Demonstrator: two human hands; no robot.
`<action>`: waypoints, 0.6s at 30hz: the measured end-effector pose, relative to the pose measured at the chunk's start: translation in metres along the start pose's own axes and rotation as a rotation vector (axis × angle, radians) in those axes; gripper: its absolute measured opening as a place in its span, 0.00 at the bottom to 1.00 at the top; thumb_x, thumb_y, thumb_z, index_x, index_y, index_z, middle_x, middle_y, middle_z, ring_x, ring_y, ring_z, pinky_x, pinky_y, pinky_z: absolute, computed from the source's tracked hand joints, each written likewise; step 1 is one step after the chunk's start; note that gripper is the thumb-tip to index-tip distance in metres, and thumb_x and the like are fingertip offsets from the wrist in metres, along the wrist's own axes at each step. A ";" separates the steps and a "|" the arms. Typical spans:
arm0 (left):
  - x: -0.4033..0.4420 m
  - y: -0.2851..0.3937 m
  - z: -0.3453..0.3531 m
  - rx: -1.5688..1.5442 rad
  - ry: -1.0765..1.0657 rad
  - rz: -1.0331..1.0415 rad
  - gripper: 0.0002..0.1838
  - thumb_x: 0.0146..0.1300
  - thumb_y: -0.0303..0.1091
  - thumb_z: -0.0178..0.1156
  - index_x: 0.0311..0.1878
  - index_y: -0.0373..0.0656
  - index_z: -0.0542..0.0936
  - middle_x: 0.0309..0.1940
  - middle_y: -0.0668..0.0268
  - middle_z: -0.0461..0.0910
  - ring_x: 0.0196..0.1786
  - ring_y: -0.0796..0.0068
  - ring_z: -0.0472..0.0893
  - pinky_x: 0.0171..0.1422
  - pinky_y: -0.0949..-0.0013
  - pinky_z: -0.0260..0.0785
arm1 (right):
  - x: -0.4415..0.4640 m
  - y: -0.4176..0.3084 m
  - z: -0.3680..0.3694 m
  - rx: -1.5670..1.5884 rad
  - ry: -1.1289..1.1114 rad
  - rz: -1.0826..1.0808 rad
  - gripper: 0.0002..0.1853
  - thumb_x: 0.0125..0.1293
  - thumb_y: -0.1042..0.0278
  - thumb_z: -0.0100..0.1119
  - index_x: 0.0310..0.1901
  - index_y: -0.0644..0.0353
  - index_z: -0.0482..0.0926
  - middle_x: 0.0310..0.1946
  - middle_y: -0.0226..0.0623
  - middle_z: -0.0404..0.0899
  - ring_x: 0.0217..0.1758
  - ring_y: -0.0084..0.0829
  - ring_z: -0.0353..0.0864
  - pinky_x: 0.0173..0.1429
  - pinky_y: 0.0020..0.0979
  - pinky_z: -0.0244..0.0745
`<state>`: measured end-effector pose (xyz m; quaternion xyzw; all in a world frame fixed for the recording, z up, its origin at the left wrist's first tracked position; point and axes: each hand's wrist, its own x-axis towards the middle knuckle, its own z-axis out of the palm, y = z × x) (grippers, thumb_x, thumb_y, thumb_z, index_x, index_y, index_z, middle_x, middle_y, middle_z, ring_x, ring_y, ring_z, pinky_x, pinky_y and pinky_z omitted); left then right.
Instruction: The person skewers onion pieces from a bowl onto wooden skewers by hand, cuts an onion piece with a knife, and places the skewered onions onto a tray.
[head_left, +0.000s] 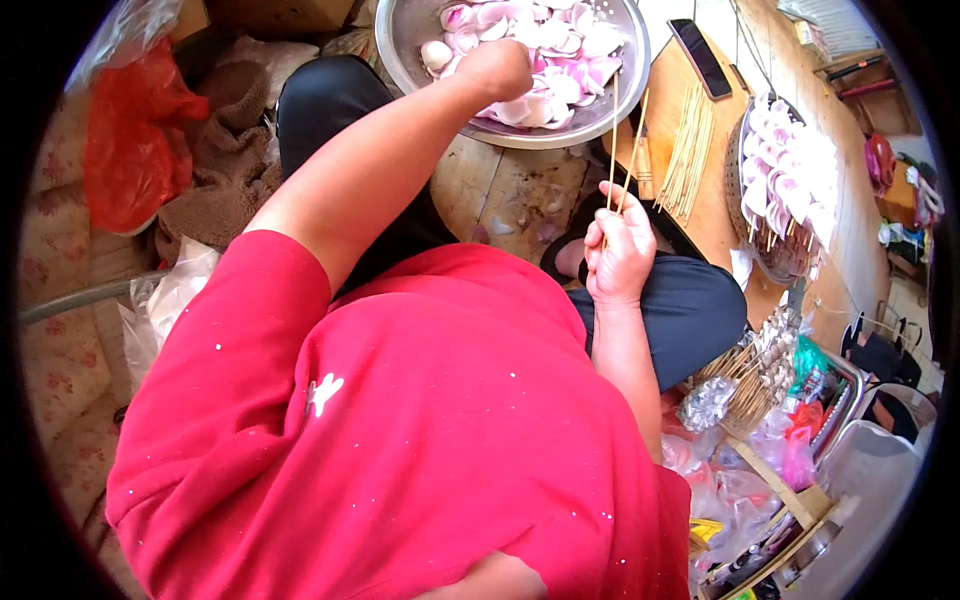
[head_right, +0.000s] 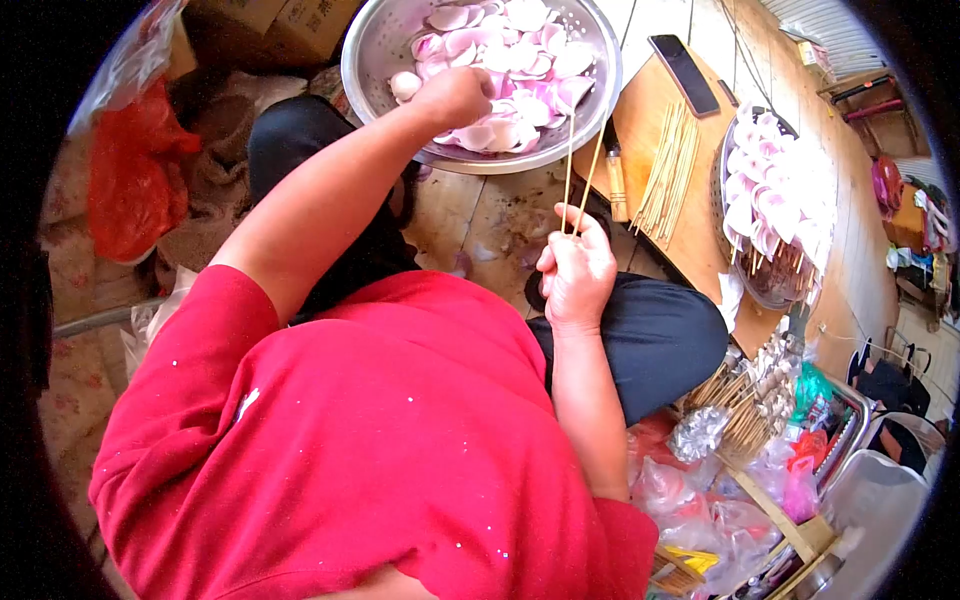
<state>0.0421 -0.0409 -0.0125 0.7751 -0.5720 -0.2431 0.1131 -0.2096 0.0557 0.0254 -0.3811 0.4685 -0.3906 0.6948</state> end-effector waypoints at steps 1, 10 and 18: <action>-0.001 0.003 0.003 0.053 -0.098 -0.031 0.14 0.50 0.30 0.53 0.39 0.39 0.82 0.42 0.54 0.81 0.46 0.57 0.80 0.49 0.61 0.72 | 0.000 -0.002 0.000 0.032 0.003 0.010 0.15 0.60 0.76 0.48 0.50 0.68 0.70 0.16 0.29 0.69 0.09 0.15 0.58 0.11 0.16 0.52; -0.014 -0.001 0.012 0.279 -0.205 0.065 0.10 0.49 0.31 0.55 0.34 0.41 0.82 0.33 0.52 0.81 0.39 0.55 0.81 0.46 0.60 0.72 | 0.004 -0.002 0.002 0.089 -0.032 0.061 0.14 0.59 0.75 0.51 0.48 0.68 0.71 0.15 0.28 0.69 0.09 0.14 0.58 0.12 0.16 0.52; -0.028 -0.004 0.017 0.164 0.098 0.207 0.11 0.51 0.39 0.60 0.36 0.44 0.81 0.30 0.55 0.81 0.36 0.57 0.81 0.44 0.62 0.72 | 0.002 0.003 0.005 0.003 -0.103 0.083 0.12 0.60 0.74 0.52 0.46 0.67 0.73 0.15 0.27 0.70 0.09 0.13 0.57 0.12 0.16 0.51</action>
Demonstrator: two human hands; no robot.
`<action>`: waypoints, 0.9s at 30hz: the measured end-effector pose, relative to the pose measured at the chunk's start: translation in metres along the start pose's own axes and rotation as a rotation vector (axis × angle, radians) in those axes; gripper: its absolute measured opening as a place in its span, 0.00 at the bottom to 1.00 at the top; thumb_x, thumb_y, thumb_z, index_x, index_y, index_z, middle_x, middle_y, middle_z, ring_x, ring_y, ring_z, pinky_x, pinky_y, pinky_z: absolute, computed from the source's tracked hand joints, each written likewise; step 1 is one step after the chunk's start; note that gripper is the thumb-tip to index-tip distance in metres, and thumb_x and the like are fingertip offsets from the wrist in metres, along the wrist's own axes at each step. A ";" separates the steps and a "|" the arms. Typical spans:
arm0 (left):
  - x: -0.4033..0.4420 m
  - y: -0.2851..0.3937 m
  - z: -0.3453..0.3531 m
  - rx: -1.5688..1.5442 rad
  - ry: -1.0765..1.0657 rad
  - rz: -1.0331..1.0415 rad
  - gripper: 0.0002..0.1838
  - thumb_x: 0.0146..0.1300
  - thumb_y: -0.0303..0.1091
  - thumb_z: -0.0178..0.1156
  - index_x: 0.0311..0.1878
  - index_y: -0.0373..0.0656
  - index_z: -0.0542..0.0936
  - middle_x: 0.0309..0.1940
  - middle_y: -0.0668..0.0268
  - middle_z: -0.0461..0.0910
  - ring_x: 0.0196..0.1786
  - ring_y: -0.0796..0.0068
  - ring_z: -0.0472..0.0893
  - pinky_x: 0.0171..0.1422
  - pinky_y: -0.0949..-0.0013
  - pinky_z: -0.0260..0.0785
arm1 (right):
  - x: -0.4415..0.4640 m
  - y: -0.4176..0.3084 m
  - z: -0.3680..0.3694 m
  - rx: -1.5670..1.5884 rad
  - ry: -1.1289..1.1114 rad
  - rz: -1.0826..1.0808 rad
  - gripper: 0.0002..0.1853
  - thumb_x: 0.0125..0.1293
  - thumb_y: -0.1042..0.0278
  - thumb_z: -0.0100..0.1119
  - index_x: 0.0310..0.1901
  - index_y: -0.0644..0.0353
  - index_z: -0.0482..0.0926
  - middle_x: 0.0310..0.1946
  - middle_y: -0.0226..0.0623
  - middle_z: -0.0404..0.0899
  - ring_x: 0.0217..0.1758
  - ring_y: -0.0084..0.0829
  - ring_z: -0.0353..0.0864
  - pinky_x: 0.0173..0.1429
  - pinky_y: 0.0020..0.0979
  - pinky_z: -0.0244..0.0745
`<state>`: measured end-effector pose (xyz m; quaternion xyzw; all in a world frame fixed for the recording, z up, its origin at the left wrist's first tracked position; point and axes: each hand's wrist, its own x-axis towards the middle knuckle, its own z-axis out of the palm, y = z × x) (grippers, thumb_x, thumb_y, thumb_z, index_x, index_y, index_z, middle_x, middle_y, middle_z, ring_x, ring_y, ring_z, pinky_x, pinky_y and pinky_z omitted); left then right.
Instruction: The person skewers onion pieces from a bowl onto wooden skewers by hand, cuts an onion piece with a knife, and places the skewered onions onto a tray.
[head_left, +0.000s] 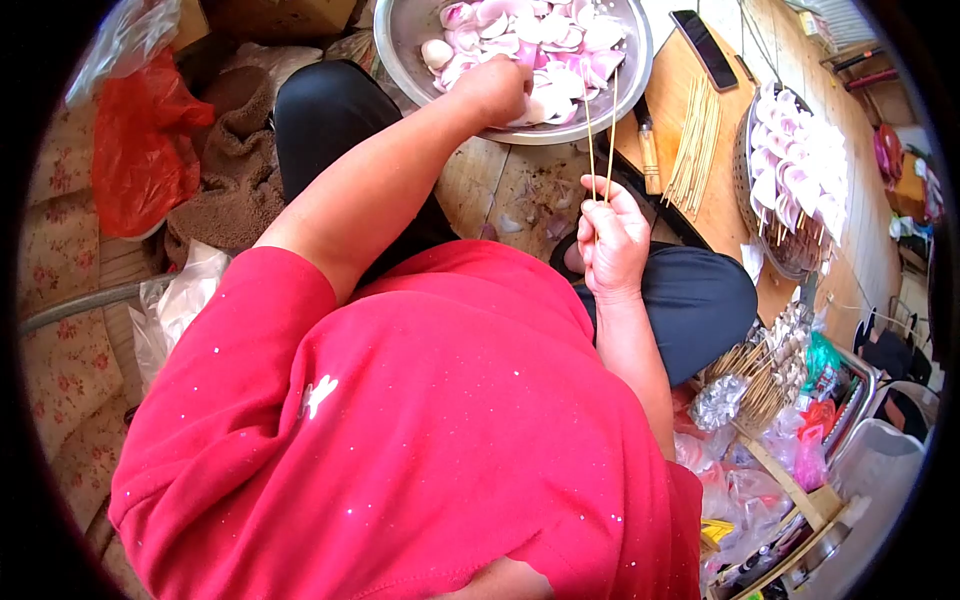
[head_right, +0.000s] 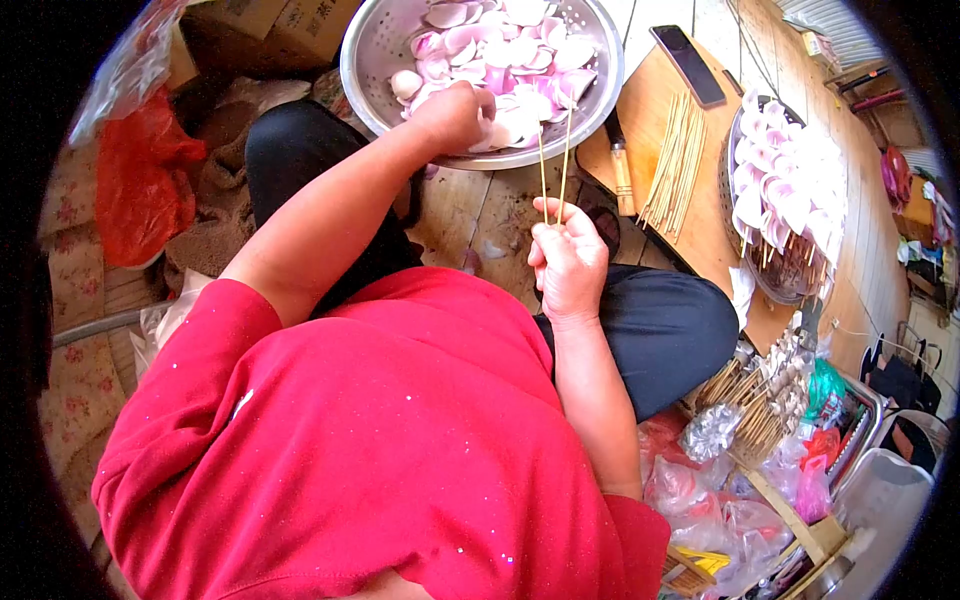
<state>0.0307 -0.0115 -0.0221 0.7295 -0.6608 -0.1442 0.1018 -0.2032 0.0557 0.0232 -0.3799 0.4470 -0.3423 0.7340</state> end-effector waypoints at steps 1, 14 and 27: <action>0.002 0.001 -0.015 -0.084 -0.053 -0.069 0.11 0.50 0.38 0.59 0.36 0.44 0.81 0.32 0.54 0.81 0.38 0.58 0.81 0.46 0.62 0.72 | -0.001 0.000 0.001 -0.001 0.000 0.000 0.12 0.60 0.74 0.52 0.46 0.67 0.73 0.15 0.27 0.70 0.09 0.13 0.57 0.12 0.16 0.51; -0.001 0.008 -0.049 -1.721 0.090 -0.562 0.08 0.58 0.21 0.52 0.42 0.32 0.69 0.33 0.50 0.78 0.32 0.60 0.83 0.35 0.64 0.81 | -0.008 0.004 0.006 -0.069 -0.059 0.060 0.11 0.63 0.72 0.52 0.45 0.65 0.77 0.15 0.27 0.71 0.10 0.12 0.58 0.13 0.15 0.51; -0.005 0.017 -0.048 -1.530 0.118 -0.404 0.10 0.58 0.20 0.55 0.42 0.31 0.68 0.31 0.53 0.78 0.33 0.59 0.83 0.34 0.66 0.80 | -0.007 0.006 0.007 -0.092 -0.028 0.051 0.10 0.63 0.72 0.54 0.44 0.66 0.77 0.15 0.26 0.70 0.11 0.12 0.58 0.14 0.15 0.52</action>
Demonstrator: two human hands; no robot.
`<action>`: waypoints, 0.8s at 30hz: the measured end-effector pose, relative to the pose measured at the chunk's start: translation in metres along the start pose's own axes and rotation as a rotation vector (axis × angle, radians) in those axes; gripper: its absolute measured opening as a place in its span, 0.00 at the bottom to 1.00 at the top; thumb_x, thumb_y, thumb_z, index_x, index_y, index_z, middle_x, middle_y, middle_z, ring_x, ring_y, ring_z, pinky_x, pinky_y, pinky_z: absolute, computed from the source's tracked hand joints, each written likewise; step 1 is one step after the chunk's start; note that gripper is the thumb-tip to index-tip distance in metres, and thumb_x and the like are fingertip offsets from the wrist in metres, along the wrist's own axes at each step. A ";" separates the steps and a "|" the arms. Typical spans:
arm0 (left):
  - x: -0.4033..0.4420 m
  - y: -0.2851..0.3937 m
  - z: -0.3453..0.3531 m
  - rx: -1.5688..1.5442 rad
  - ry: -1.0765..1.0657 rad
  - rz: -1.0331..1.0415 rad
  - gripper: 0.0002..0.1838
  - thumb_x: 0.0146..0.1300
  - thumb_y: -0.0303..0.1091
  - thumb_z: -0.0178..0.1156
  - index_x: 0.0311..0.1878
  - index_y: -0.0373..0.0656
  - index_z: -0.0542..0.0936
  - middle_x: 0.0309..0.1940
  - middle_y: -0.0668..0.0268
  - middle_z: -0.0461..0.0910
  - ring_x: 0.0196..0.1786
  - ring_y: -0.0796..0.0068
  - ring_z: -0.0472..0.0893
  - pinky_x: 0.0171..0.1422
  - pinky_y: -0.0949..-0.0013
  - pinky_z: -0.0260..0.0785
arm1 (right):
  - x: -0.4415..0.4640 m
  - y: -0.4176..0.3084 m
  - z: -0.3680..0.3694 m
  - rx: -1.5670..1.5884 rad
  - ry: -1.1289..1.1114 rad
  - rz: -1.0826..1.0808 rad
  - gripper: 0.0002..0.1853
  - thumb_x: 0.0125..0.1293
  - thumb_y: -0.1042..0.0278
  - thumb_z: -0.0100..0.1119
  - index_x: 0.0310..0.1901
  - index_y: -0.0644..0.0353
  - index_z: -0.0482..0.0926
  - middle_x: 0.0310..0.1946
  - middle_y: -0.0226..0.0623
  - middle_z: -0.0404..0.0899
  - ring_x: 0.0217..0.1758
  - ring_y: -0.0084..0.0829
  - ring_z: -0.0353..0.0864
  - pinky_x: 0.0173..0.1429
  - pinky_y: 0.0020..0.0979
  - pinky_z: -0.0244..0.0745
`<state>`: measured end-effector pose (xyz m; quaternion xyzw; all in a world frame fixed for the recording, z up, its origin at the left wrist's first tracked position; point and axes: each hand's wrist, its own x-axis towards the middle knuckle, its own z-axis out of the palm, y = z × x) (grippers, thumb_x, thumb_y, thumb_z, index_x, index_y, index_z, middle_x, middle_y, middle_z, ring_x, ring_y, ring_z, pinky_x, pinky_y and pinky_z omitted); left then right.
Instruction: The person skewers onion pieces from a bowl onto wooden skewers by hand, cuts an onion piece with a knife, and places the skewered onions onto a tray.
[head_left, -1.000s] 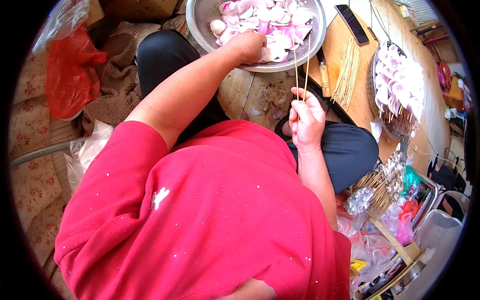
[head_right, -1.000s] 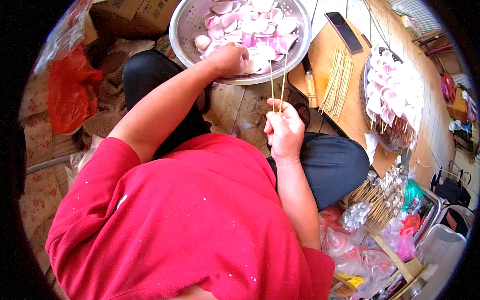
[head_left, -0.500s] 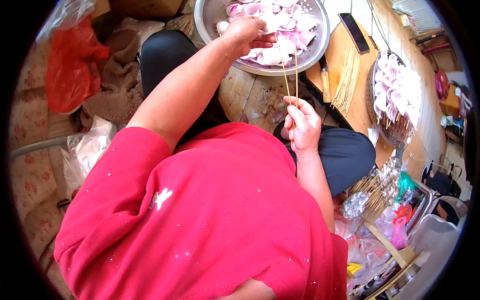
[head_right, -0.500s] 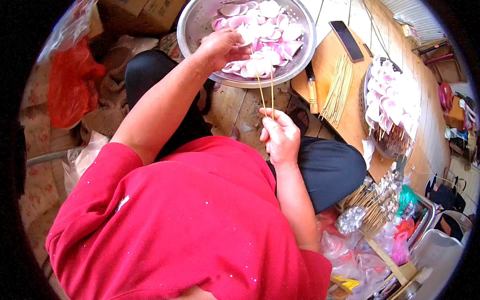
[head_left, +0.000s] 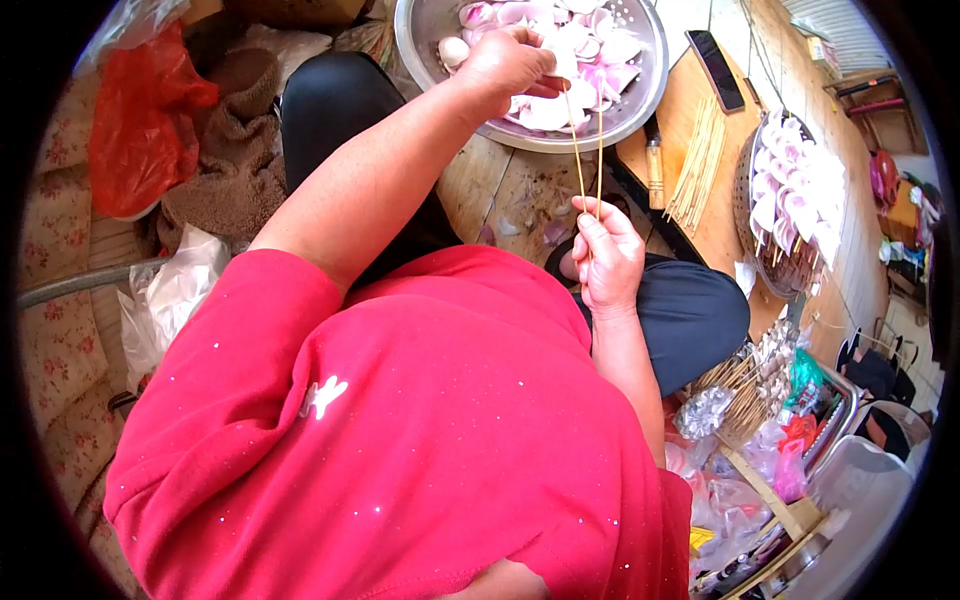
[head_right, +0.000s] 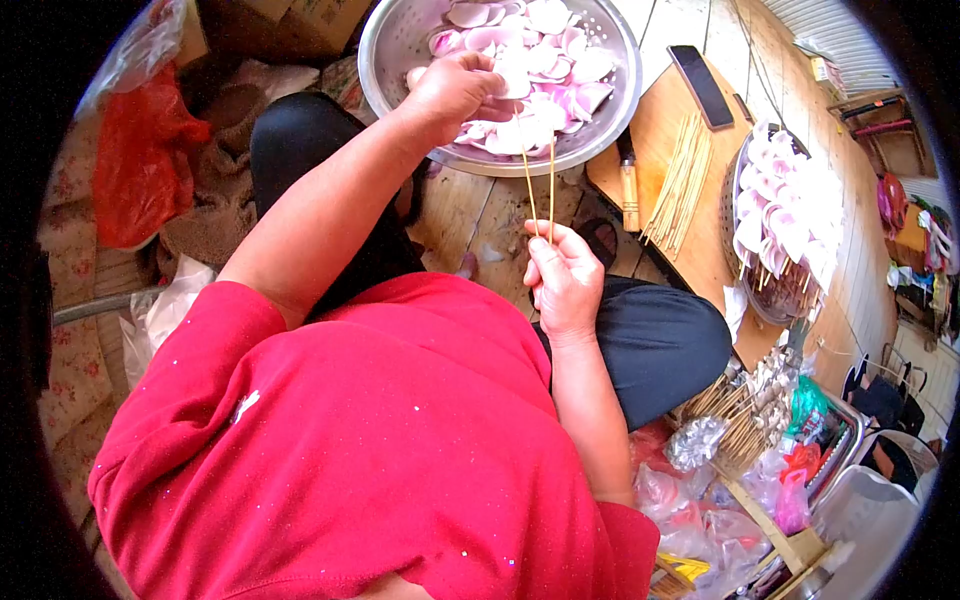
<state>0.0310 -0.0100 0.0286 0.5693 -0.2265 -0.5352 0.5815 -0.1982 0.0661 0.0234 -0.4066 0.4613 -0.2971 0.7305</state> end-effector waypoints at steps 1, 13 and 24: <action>-0.001 -0.001 0.001 0.000 0.002 -0.002 0.10 0.58 0.20 0.55 0.42 0.31 0.68 0.31 0.53 0.78 0.33 0.59 0.83 0.34 0.66 0.80 | 0.000 0.001 0.001 0.000 0.012 -0.012 0.10 0.63 0.72 0.54 0.44 0.66 0.76 0.15 0.26 0.70 0.11 0.12 0.59 0.14 0.15 0.52; -0.008 -0.017 0.011 -0.038 -0.018 -0.069 0.07 0.56 0.21 0.56 0.38 0.31 0.72 0.29 0.54 0.79 0.30 0.63 0.83 0.34 0.65 0.79 | 0.003 0.001 0.005 0.025 0.005 -0.021 0.10 0.64 0.72 0.52 0.45 0.66 0.75 0.16 0.27 0.71 0.11 0.12 0.59 0.14 0.15 0.52; 0.000 -0.020 0.008 0.002 -0.025 -0.061 0.10 0.55 0.20 0.55 0.40 0.34 0.68 0.28 0.54 0.78 0.31 0.61 0.83 0.34 0.65 0.79 | 0.000 -0.005 0.000 -0.080 -0.053 -0.023 0.11 0.65 0.71 0.51 0.46 0.66 0.75 0.17 0.31 0.73 0.11 0.13 0.59 0.15 0.15 0.53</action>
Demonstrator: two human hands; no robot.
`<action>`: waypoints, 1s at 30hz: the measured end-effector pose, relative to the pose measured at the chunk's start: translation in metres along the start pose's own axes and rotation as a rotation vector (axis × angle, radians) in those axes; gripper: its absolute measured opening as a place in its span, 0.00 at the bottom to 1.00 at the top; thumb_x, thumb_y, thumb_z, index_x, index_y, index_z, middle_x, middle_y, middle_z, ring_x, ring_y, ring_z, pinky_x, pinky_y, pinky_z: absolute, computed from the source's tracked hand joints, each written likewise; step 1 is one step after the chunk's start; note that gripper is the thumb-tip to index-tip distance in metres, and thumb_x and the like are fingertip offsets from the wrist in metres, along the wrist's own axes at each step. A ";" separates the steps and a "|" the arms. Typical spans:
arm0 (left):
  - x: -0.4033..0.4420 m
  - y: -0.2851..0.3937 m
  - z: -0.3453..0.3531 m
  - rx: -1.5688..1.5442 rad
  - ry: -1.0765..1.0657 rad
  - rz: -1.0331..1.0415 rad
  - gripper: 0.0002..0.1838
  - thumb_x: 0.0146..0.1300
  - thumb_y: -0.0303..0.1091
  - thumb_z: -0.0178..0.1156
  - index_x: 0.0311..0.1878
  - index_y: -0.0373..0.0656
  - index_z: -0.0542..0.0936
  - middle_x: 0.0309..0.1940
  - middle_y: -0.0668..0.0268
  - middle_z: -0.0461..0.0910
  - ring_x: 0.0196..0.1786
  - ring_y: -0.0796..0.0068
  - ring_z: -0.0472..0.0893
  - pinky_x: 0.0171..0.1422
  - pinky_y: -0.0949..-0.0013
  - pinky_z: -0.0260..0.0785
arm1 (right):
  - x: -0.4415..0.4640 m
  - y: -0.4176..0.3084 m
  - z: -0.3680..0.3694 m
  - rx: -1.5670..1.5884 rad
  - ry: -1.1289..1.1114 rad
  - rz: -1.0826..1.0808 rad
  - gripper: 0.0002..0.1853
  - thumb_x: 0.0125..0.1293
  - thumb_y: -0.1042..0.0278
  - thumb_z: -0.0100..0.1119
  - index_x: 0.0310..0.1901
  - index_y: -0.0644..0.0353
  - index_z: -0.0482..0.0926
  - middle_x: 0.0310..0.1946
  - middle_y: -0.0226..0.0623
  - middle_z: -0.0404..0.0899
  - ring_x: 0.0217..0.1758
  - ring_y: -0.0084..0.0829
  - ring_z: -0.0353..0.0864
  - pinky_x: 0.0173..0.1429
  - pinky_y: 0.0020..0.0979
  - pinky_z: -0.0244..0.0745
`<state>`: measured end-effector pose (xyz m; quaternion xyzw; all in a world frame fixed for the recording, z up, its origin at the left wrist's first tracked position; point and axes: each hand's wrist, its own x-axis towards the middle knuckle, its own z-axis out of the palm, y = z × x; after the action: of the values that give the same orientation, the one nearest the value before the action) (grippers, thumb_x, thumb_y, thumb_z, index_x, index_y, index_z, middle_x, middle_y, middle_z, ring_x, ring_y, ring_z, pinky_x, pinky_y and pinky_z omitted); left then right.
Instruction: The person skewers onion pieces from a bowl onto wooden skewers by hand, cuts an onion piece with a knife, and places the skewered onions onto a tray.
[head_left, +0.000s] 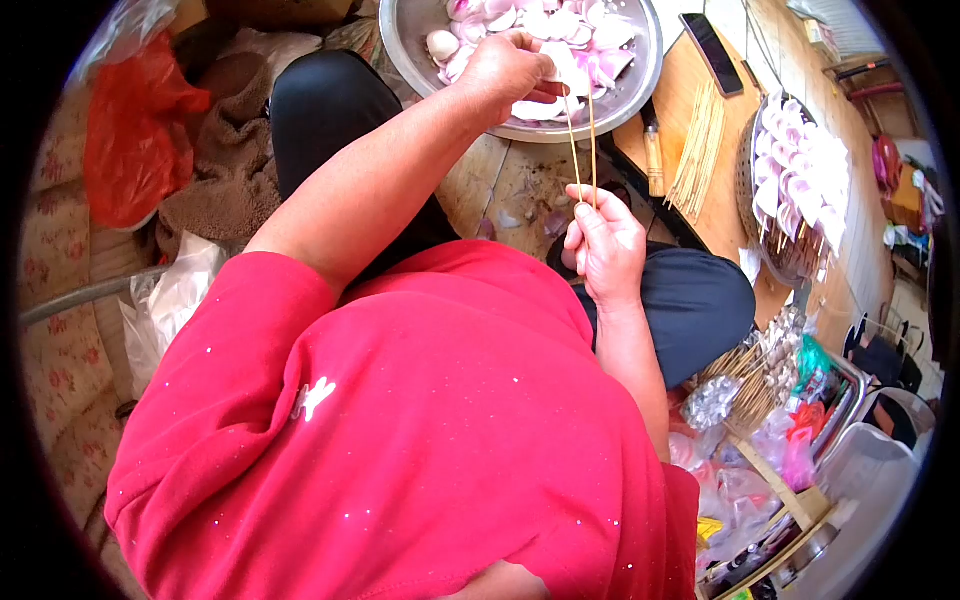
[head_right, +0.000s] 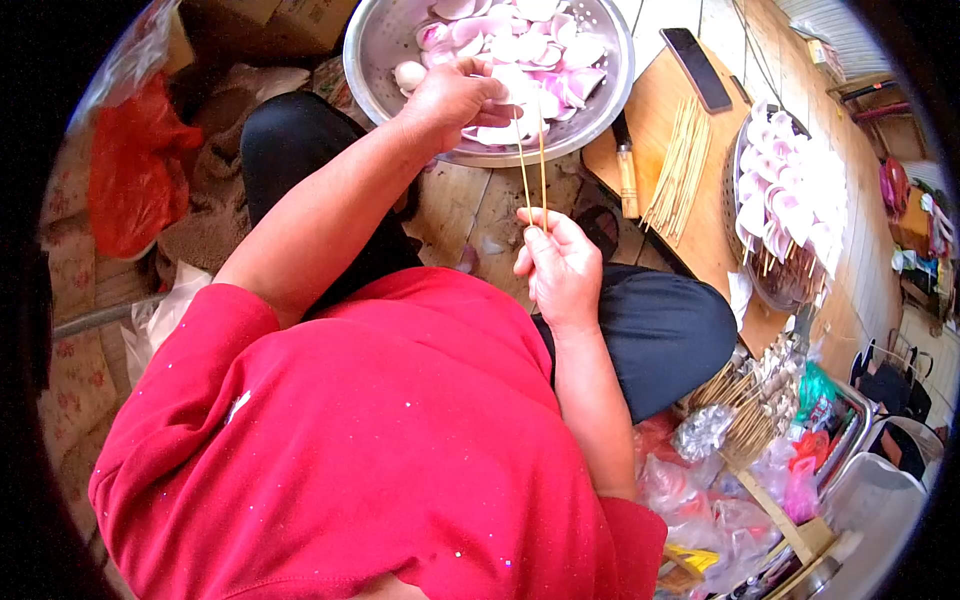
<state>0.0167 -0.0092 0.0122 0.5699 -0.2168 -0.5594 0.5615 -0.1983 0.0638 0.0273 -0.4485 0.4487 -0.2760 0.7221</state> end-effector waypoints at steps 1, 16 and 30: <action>-0.005 0.002 0.003 0.000 0.003 0.002 0.11 0.55 0.19 0.55 0.41 0.34 0.68 0.28 0.54 0.78 0.30 0.61 0.83 0.33 0.64 0.80 | 0.000 0.000 0.001 0.038 0.011 0.015 0.11 0.65 0.71 0.51 0.46 0.66 0.75 0.17 0.31 0.73 0.10 0.13 0.59 0.14 0.15 0.53; -0.051 -0.032 0.031 -0.033 -0.207 -0.198 0.12 0.55 0.21 0.56 0.41 0.37 0.67 0.34 0.52 0.78 0.33 0.59 0.82 0.38 0.62 0.80 | 0.015 0.011 0.006 0.165 0.160 0.005 0.09 0.66 0.69 0.51 0.43 0.65 0.74 0.18 0.33 0.74 0.09 0.15 0.60 0.13 0.16 0.55; -0.038 -0.022 0.017 0.305 -0.334 -0.210 0.10 0.46 0.25 0.64 0.31 0.42 0.73 0.26 0.67 0.77 0.29 0.75 0.79 0.31 0.73 0.73 | 0.012 0.014 -0.001 0.099 0.137 0.002 0.09 0.67 0.67 0.51 0.39 0.64 0.75 0.20 0.34 0.76 0.12 0.17 0.69 0.15 0.17 0.61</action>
<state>-0.0171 0.0235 0.0116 0.5671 -0.3280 -0.6619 0.3642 -0.1939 0.0600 0.0093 -0.3918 0.4832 -0.3274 0.7111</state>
